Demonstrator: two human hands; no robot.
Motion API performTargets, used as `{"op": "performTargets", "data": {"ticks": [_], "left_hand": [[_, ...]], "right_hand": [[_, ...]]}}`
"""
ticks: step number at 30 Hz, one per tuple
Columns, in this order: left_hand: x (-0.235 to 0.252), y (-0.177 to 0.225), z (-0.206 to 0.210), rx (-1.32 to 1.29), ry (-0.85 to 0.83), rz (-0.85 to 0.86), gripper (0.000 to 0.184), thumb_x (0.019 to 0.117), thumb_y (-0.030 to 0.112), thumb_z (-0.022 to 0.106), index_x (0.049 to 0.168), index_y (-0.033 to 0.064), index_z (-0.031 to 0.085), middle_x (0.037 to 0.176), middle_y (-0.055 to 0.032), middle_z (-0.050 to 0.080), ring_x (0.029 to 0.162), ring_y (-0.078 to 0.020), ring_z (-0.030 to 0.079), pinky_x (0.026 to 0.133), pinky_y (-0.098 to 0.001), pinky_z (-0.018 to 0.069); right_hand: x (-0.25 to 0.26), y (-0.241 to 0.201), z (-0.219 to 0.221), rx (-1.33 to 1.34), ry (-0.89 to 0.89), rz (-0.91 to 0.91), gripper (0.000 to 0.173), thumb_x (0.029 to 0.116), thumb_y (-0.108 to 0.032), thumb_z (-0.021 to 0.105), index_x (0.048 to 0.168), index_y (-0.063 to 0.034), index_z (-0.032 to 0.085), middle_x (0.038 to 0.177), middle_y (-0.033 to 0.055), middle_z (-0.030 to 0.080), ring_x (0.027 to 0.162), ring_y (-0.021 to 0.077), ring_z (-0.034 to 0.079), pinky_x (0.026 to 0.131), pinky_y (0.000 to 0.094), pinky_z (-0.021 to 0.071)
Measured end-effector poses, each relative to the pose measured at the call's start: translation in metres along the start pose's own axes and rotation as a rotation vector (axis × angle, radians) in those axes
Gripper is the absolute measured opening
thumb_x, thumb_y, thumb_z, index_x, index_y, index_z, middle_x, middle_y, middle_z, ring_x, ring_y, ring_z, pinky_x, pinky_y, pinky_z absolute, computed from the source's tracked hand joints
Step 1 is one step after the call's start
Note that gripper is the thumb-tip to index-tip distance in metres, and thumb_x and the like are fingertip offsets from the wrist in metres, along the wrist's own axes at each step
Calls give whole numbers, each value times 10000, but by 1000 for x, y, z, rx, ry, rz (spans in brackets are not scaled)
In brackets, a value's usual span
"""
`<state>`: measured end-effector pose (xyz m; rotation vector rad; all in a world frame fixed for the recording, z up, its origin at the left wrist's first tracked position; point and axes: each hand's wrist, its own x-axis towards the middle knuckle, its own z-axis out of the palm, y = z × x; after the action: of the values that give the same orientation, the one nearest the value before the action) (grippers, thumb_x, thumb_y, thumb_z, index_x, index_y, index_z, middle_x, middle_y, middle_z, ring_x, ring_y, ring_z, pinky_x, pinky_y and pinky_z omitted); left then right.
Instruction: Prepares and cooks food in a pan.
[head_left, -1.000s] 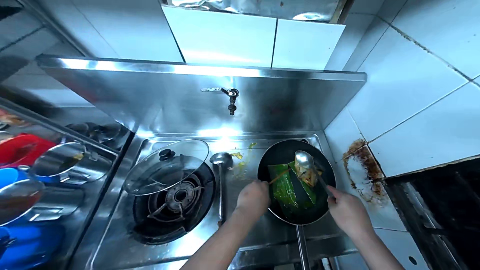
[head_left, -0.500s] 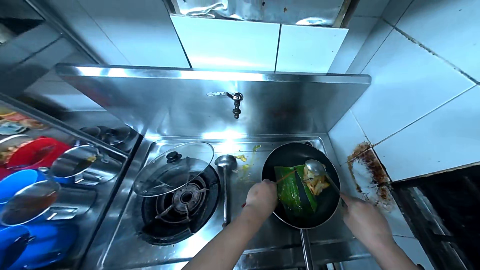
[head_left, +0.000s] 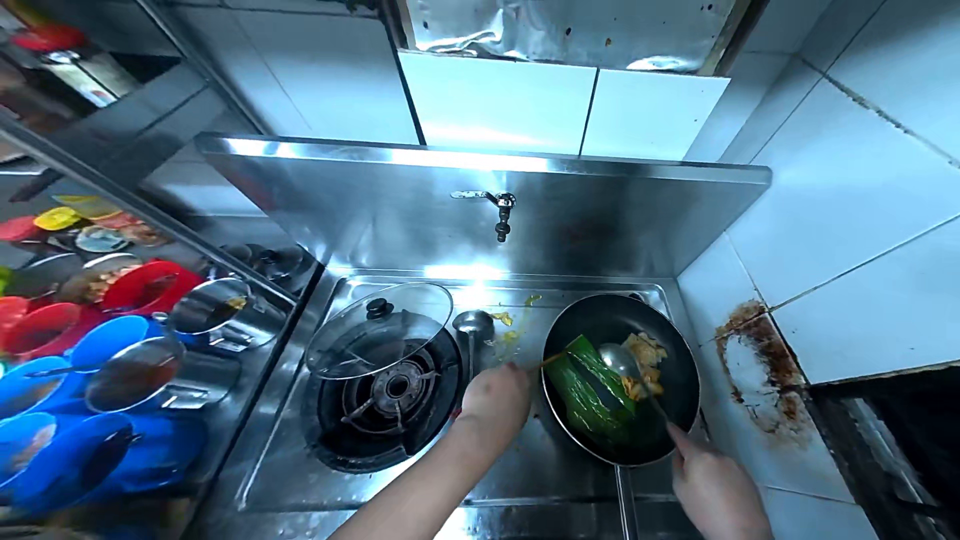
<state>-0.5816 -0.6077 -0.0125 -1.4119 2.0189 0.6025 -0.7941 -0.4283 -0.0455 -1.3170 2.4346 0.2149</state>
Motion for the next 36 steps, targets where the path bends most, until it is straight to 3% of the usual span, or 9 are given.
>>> {"op": "performTargets", "data": {"ticks": [4,8,13,16,17,20,24,29,36], "left_hand": [[-37,-12,13,-10,2,23,352,1009,84,491,1331,74,631,1351,-186,608,1174,-396,648,913,-582,568],[-58,-9,30,32,-63,22,330,983,43,522,1293,45,633,1340,-193,609,1166,-400,648,891,-572,576],[-57,-3,32,42,-114,-27,274,975,34,527,1222,3,642,1303,-200,630,1148,-401,658,864,-581,581],[-64,-6,32,45,-110,-37,283,974,32,531,1232,-11,638,1305,-214,625,1158,-412,651,873,-590,575],[-66,-9,33,42,-93,-37,284,976,35,529,1234,-4,641,1308,-211,624,1155,-413,652,876,-593,574],[-82,-23,35,6,-6,-29,318,1008,88,500,1286,59,651,1334,-182,625,1149,-401,659,893,-591,572],[-109,-53,45,-79,103,-53,337,1049,165,450,1295,145,679,1273,-147,670,1126,-368,679,901,-569,572],[-100,-40,59,-125,2,-67,340,1030,141,473,1307,144,670,1297,-153,658,1163,-367,664,924,-573,566],[-128,-79,78,-260,188,-110,330,1051,203,477,1272,161,719,1203,-147,715,1107,-358,695,933,-579,554]], "right_hand": [[-1,-8,10,-72,6,5,486,1008,-117,497,1490,-120,554,1174,175,723,983,360,735,814,536,594],[-10,-13,0,-166,-70,-57,458,1027,-138,480,1476,-145,572,1178,153,727,1001,354,732,823,524,594],[-21,-19,-3,-106,-218,-152,452,1027,-147,479,1460,-196,600,1240,129,719,1125,342,699,928,548,560],[-12,-10,-1,99,-285,-176,426,1026,-174,504,1431,-206,634,1264,106,718,1166,301,683,1011,527,525],[-8,-6,1,178,-305,-161,418,1024,-183,518,1422,-202,641,1245,94,725,1120,274,700,990,505,543],[3,5,4,473,-384,-98,381,1011,-178,582,1385,-165,660,1070,64,743,777,186,716,724,392,614],[8,18,1,684,-487,-48,355,1000,-146,619,1351,-130,673,969,34,746,613,128,633,556,302,528],[5,25,14,877,-481,3,332,984,-115,654,1313,-108,693,932,40,750,555,115,585,477,264,457],[6,21,14,856,-485,19,347,983,-93,646,1329,-93,677,927,44,747,544,116,581,471,262,457]]}}
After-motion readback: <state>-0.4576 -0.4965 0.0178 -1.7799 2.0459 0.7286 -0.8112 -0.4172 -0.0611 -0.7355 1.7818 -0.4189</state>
